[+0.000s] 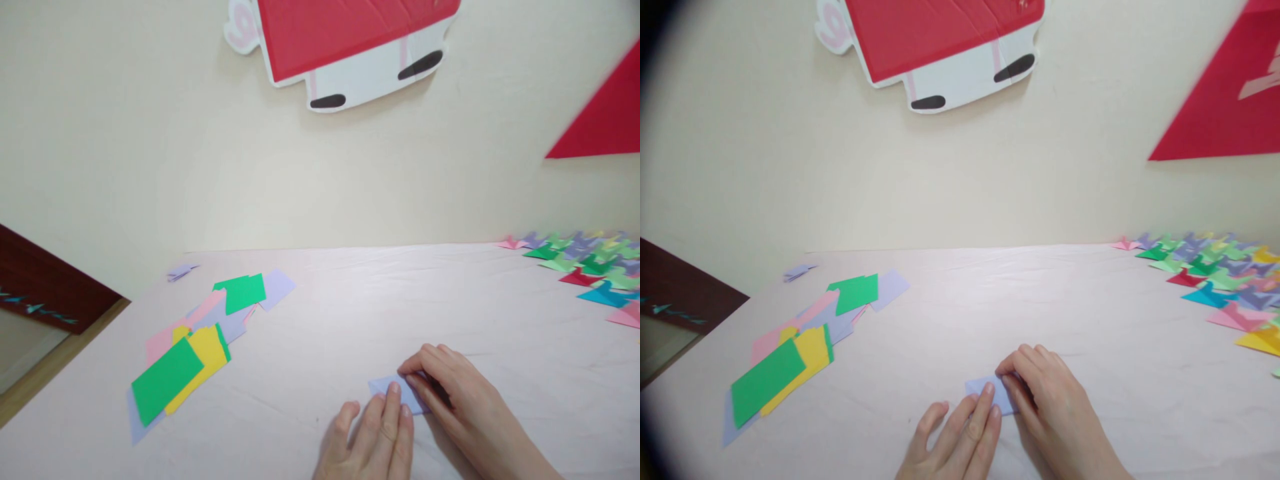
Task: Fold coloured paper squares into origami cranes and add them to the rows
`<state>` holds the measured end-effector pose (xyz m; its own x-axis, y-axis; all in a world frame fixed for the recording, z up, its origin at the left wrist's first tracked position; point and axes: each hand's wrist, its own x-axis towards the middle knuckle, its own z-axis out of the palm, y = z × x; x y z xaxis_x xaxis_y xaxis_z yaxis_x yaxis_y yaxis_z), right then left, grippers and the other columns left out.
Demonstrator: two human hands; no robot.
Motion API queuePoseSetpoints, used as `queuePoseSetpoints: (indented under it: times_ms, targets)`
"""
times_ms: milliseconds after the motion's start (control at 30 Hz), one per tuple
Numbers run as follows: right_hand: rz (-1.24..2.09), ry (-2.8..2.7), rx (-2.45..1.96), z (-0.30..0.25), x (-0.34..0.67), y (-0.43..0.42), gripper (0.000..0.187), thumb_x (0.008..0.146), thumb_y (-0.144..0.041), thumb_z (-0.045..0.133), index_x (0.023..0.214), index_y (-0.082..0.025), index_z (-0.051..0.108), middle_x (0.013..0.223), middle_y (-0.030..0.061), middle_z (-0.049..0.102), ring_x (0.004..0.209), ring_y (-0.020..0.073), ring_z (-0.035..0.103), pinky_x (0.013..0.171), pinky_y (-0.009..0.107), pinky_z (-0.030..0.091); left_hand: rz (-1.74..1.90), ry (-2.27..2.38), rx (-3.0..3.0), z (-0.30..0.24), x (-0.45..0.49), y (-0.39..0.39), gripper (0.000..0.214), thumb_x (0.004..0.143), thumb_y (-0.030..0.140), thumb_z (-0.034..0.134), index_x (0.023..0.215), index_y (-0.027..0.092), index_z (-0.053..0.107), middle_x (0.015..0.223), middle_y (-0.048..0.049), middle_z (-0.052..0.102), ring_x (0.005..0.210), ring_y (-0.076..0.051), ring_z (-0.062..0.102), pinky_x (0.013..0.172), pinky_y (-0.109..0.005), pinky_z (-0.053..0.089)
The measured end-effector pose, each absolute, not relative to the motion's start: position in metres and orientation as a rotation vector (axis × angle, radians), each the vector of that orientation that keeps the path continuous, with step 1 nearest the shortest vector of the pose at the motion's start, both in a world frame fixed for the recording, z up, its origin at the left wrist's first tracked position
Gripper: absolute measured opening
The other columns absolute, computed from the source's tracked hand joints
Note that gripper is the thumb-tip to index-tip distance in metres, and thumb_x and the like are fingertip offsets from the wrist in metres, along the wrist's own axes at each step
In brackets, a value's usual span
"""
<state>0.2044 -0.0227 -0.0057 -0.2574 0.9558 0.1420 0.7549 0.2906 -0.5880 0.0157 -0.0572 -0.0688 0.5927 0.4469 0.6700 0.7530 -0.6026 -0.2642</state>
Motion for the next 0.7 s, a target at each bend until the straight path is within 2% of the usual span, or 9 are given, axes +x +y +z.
queuePoseSetpoints:
  times_ms: [200,467,633,700]
  targets:
    - [0.528,-2.108,-1.502,-0.006,0.202,-0.023,0.021,0.094,-0.021,0.042,0.082,-0.023,0.058,0.080,0.0036,0.063,0.076,0.0202,0.056,0.071,0.035,0.043,-0.678,-0.918,-2.335,-0.058,0.011,-0.056,0.028,0.093,0.035,0.058,0.117,0.021,0.063,0.137,-0.0076,0.056,0.128,-0.024,0.050,0.114,-0.040,0.028]
    - [0.464,-2.134,-1.493,-0.005,0.200,-0.022,0.021,0.093,-0.018,0.041,0.080,-0.023,0.056,0.077,0.0029,0.061,0.073,0.0205,0.054,0.069,0.035,0.040,-0.698,-0.930,-2.377,-0.073,0.019,-0.055,0.023,0.094,0.036,0.055,0.107,0.018,0.063,0.131,-0.0121,0.061,0.119,-0.024,0.057,0.110,-0.041,0.031]
    - [0.455,-2.130,-1.534,-0.003,0.199,-0.028,0.004,0.089,-0.023,0.052,0.090,-0.023,0.056,0.091,0.0046,0.063,0.083,0.0224,0.056,0.076,0.037,0.042,-0.644,-0.897,-2.399,-0.056,0.012,-0.053,0.021,0.094,0.032,0.055,0.109,0.019,0.063,0.131,-0.0103,0.060,0.115,-0.023,0.057,0.108,-0.041,0.031]
    - [0.452,-2.117,-1.557,-0.002,0.198,-0.032,0.013,0.084,-0.022,0.056,0.097,-0.024,0.057,0.099,0.0053,0.063,0.089,0.0235,0.057,0.080,0.039,0.042,-0.625,-0.891,-2.411,-0.049,0.010,-0.051,0.021,0.094,0.029,0.055,0.110,0.020,0.063,0.130,-0.0084,0.061,0.112,-0.022,0.058,0.107,-0.040,0.032]
